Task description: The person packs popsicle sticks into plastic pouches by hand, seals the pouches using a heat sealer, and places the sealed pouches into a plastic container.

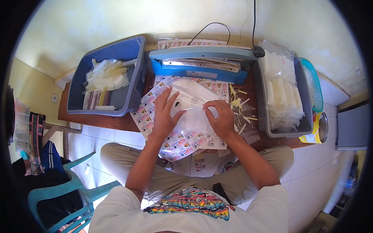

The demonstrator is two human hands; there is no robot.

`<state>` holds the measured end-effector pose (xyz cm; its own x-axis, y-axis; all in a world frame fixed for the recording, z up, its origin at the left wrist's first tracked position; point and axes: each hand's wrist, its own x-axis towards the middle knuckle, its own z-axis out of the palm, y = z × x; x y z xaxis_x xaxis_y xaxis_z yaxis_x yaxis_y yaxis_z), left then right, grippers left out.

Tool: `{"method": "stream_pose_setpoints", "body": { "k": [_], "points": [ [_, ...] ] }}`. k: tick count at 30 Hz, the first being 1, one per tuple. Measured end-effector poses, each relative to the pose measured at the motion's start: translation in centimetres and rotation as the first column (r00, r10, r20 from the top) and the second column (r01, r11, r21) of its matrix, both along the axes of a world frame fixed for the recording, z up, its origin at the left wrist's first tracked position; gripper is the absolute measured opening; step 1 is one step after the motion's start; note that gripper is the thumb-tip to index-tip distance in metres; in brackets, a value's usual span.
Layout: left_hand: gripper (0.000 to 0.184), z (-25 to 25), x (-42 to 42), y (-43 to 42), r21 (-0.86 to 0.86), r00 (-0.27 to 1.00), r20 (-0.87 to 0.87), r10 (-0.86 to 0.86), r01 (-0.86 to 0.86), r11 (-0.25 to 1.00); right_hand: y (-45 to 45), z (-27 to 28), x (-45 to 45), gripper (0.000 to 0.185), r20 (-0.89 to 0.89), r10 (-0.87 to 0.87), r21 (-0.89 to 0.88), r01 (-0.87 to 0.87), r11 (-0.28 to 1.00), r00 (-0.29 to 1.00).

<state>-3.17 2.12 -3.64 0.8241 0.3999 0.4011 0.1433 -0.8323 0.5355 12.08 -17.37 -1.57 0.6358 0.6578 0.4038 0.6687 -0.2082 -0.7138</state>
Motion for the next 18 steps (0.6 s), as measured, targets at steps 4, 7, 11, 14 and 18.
{"method": "stream_pose_setpoints", "body": {
  "k": [4, 7, 11, 14, 18],
  "points": [
    [0.086, 0.5, -0.2, 0.1, -0.077, 0.992, 0.039, 0.119, -0.116, 0.99, -0.2, 0.1, 0.1, 0.009, -0.153, -0.026, 0.055, 0.034, 0.998, 0.988],
    [0.082, -0.8, -0.4, 0.5, -0.059, 0.995, -0.005, 0.103, -0.103, 0.993, -0.4, -0.5, 0.3, 0.01, -0.243, -0.035, 0.066, 0.053, 0.996, 0.969],
    [0.072, -1.4, -0.8, 0.4, -0.001, 0.992, -0.081, 0.1, -0.1, 0.995, -0.7, -0.8, 0.0, 0.017, -0.435, -0.011, 0.057, 0.039, 0.998, 0.9],
    [0.054, -1.9, -1.0, 0.8, -0.073, 0.999, -0.034, 0.006, -0.008, 0.997, -1.1, -0.1, -0.2, 0.022, -0.541, 0.005, -0.007, -0.01, 1.0, 0.841],
    [0.03, -1.6, -1.1, 0.1, -0.161, 0.997, -0.028, -0.065, 0.06, 0.985, -0.8, -0.4, -0.2, 0.033, -0.411, -0.096, -0.139, 0.041, 0.989, 0.907]
  ]
}}
